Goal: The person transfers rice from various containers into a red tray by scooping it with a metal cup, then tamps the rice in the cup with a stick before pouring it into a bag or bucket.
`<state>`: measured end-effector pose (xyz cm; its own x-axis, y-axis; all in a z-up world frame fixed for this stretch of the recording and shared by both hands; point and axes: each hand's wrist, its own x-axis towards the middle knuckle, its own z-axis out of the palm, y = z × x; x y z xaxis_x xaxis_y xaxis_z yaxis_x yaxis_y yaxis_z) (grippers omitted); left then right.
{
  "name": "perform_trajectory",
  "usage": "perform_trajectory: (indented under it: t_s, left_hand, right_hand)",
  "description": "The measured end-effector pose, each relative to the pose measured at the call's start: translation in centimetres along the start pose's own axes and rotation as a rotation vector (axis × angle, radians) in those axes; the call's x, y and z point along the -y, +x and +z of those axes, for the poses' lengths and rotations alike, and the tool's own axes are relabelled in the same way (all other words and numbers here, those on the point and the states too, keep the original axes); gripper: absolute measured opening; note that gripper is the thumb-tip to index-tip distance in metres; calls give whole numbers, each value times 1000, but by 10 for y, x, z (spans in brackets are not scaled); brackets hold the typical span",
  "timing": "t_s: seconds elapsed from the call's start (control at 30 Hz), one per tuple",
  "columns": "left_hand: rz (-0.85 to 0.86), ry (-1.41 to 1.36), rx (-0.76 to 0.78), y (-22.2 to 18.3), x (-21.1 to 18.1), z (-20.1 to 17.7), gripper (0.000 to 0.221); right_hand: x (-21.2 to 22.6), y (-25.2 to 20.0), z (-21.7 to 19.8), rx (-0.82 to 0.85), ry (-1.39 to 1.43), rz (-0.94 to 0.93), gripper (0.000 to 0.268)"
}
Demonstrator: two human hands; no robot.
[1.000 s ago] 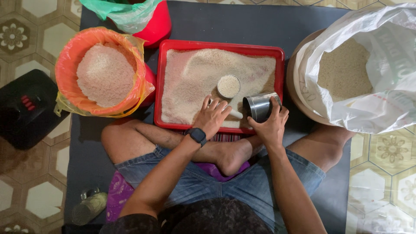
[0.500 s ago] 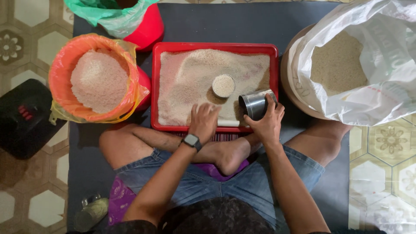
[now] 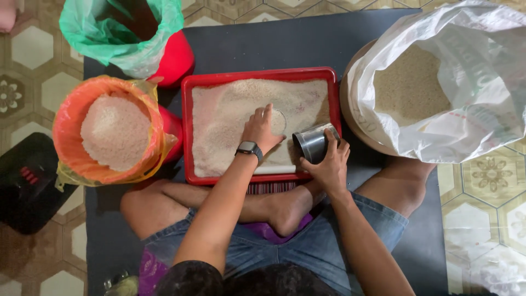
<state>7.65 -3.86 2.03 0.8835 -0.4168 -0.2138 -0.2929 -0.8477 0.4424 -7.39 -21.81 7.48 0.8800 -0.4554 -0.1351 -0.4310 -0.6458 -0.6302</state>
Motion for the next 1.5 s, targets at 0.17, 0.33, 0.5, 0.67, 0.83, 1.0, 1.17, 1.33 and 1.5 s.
perform_trajectory:
  t_s: [0.17,0.33,0.5,0.67,0.83,1.0,1.17,1.33,1.5]
  left_hand:
    - [-50,-89,-6,-10,4,-3,108]
    - [-19,-274,-179,-29,-3,-35,107]
    - [-8,-380,-639,-56,-7,-73,91]
    - [64,-574,-921,-98,-18,-168,90]
    - [43,-580,-1089,-120,14,-232,84]
    - [-30,-603,-1107,-134,60,-263,76]
    - [-126,-836,-1052,-133,109,-254,78]
    - [-235,-961,-1077,-134,117,-249,78]
    - [-140,-1301,-1011,-136,124,-243,84]
  right_hand:
    - [-4,0,1,5,10,-14,106]
    - [-7,1,3,20,35,-22,106]
    - [-6,0,3,-3,24,-15,106]
    - [-5,-2,2,-8,26,-32,104]
    - [-13,2,9,-29,-6,-53,106]
    - [-13,1,10,-57,-1,-79,105]
    - [-7,-1,5,-39,5,-63,104]
    - [-4,-2,3,-32,15,-62,104]
    - [-2,-3,3,-37,23,-66,101]
